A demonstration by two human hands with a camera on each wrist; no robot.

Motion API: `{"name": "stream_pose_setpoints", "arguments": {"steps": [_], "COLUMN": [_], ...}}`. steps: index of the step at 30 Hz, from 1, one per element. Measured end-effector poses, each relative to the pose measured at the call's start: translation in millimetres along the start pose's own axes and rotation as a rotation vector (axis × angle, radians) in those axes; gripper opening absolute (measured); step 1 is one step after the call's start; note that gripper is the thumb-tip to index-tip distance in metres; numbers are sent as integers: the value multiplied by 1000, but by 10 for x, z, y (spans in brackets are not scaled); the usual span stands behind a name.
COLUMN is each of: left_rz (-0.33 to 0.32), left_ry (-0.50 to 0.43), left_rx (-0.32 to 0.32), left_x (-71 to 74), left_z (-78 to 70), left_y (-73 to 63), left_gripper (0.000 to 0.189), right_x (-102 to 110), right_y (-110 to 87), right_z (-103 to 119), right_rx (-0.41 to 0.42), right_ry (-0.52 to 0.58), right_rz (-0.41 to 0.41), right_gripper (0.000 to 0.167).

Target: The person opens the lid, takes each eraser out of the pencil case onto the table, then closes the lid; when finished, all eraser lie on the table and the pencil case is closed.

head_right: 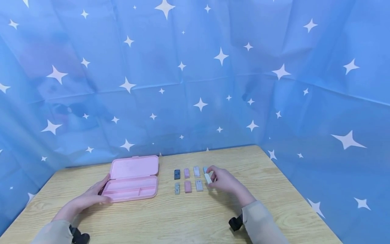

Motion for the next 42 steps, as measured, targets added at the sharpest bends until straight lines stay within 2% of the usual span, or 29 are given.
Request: {"name": "stream_pose_setpoints", "arguments": {"steps": [6, 13, 18, 27, 35, 42], "left_rz": [3, 19, 17, 15, 18, 21], "left_ry": [-1, 12, 19, 29, 15, 1], "left_rx": [27, 24, 18, 18, 3, 19], "left_x": [2, 4, 10, 11, 9, 23], "left_z": [-4, -95, -103, -93, -79, -86], "left_y": [-6, -65, -68, -63, -56, -54], "left_gripper": [122, 117, 116, 116, 117, 120], "right_x": [-10, -58, -57, -77, -90, -89], "right_y": [15, 19, 15, 17, 40, 36], "right_z": [-84, -158, -194, -187, -231, -253], "right_rx": [-44, -106, -147, -138, -155, -178], "right_ry": [2, -5, -13, -32, -44, -35], "right_rz": [-51, -64, -86, -87, -83, -90], "right_gripper": [44, 39, 40, 41, 41, 41]}}
Point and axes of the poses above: each hand's wrist, its own y-axis towards the middle knuckle, its own x-axis out of the back of the hand, z = x × y, the point moved 9 cm from there along y, towards the middle knuckle, and after that the axes turned 13 degrees about y, right-handed, at the moved point
